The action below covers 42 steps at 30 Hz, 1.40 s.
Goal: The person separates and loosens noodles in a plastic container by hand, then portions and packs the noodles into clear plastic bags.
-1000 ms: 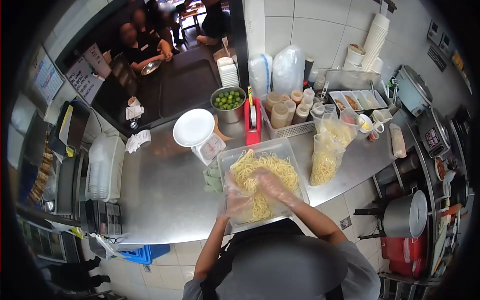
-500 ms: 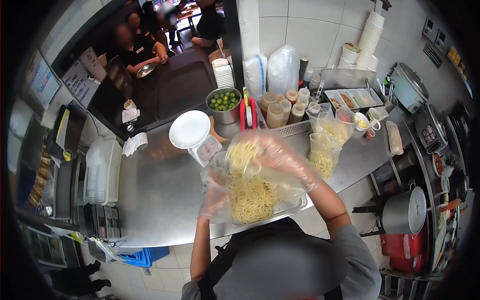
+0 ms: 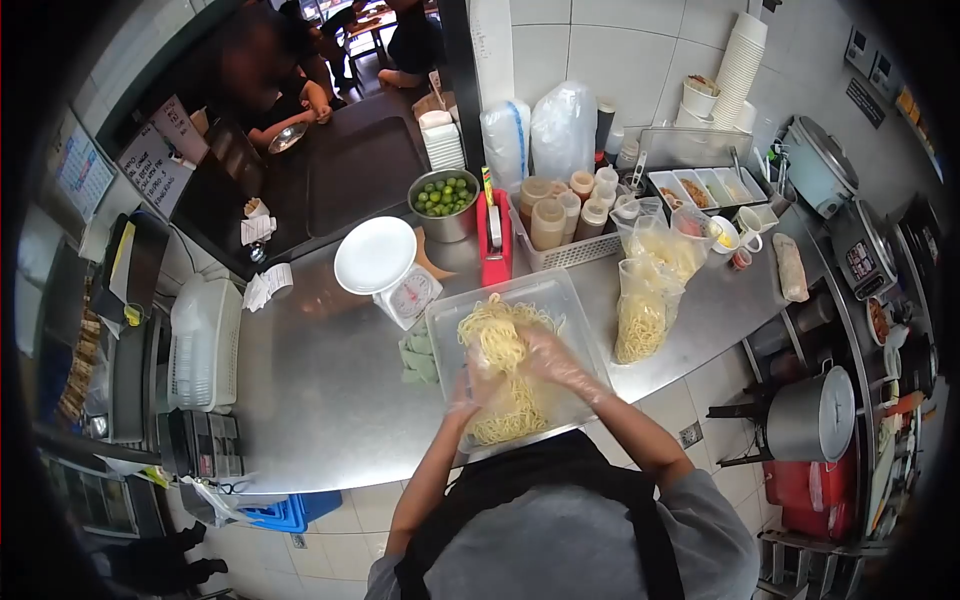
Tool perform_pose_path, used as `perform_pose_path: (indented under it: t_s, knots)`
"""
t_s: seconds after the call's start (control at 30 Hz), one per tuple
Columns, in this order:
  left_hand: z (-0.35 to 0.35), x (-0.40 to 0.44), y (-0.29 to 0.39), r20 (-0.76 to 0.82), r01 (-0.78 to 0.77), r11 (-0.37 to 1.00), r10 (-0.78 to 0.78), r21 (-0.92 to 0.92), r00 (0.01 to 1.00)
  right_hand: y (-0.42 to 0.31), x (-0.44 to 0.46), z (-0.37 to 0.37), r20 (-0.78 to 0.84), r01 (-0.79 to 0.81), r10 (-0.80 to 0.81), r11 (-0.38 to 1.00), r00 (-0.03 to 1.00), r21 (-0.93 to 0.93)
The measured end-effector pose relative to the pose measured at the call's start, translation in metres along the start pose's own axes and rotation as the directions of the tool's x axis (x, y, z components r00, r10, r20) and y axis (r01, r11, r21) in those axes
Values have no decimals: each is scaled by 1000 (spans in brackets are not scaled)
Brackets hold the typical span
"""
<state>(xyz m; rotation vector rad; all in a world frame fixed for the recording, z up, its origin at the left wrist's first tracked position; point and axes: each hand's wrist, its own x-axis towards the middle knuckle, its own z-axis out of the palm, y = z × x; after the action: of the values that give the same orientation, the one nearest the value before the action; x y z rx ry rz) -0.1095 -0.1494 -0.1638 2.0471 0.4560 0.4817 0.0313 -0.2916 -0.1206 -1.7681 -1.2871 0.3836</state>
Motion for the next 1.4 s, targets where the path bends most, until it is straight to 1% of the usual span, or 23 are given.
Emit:
perform_pose_path:
  t_s: [0.03, 0.1, 0.13, 0.2, 0.23, 0.3, 0.37, 0.47, 0.53, 0.6, 0.63, 0.7, 0.73, 0.8, 0.83, 0.9, 0.93, 1.03, 1.13, 1.17, 1.27, 1.33, 1.4]
  knots:
    - [-4, 2, 1, -88, -27, 998, 21, -63, 996, -6, 6, -13, -9, -39, 41, 988, 999, 149]
    - [-33, 1, 28, 79, 159, 969, -146, -190, 986, -25, 8, -45, -11, -120, 139, 890, 990, 439]
    - [-47, 5, 42, 167, 257, 936, -220, -242, 961, -39, 13, -58, 19, -139, 143, 914, 990, 380]
    - [-62, 13, 27, 282, 334, 940, -339, 67, 897, -68, 18, -83, 81, -174, 158, 951, 984, 255]
    - [-65, 14, 19, 321, 345, 913, -401, 220, 858, -79, 22, -86, 157, -340, 345, 938, 925, -59]
    - [-64, 1, 4, 255, 14, 967, -81, 255, 963, -84, 7, -75, 165, -271, 342, 899, 925, -345]
    - [-62, -3, 11, 194, -135, 948, 81, 287, 978, -82, -19, -48, 207, -118, 289, 802, 935, -586]
    - [-44, -1, 40, 57, -22, 963, 7, 267, 998, -20, -40, 16, 234, 19, 192, 733, 953, -680]
    - [-16, 0, 17, -106, 136, 976, -119, 167, 987, 12, -34, 32, 113, -116, 199, 854, 973, -507]
    - [-22, -4, -10, -26, -5, 973, 11, 229, 1000, -5, -24, 3, 12, -102, 103, 993, 995, -53]
    - [-30, -3, -16, 21, -82, 963, 79, 258, 997, -26, -11, -20, -58, -61, 73, 981, 996, 183]
    - [-46, -1, 7, 38, 95, 995, -95, -8, 995, -57, 19, -63, -33, 132, -131, 990, 991, 45]
    - [-56, -3, 24, 68, 189, 972, -181, -141, 981, -78, 28, -82, 2, 107, -108, 989, 994, 105]
    - [-85, -1, 69, 161, 164, 979, -183, 125, 970, -115, 39, -110, 77, 51, -70, 974, 995, 220]
    - [-96, -1, 85, 203, 140, 957, -194, 255, 960, -123, 39, -112, 75, -6, -25, 920, 997, 391]
    - [-100, -6, 101, 89, -41, 944, 12, 326, 996, -133, 38, -112, 97, -110, 59, 718, 994, 687]
    - [-97, -7, 106, 38, -125, 922, 119, 367, 992, -129, 39, -108, 69, -161, 150, 778, 986, 608]
    - [-73, 1, 103, 87, -74, 991, 84, -115, 993, -104, 46, -82, 43, -292, 301, 865, 953, 408]
    - [-45, 20, 90, 67, 56, 964, -40, -260, 997, -98, 36, -67, 191, -219, 148, 871, 970, 440]
    - [-39, 22, 92, 19, 20, 961, -16, -275, 1000, -76, 36, -56, 271, -205, 63, 817, 960, 539]
    - [-30, 24, 92, -71, -20, 960, 0, -279, 997, -90, 39, -71, 228, -181, 137, 966, 964, 187]
    - [-27, 26, 50, -71, 36, 972, -54, -232, 996, -94, 43, -80, 106, -113, 91, 968, 990, 224]
    - [-28, 20, 12, -171, -131, 980, 105, -150, 980, -91, 48, -88, 7, -43, 43, 973, 999, 226]
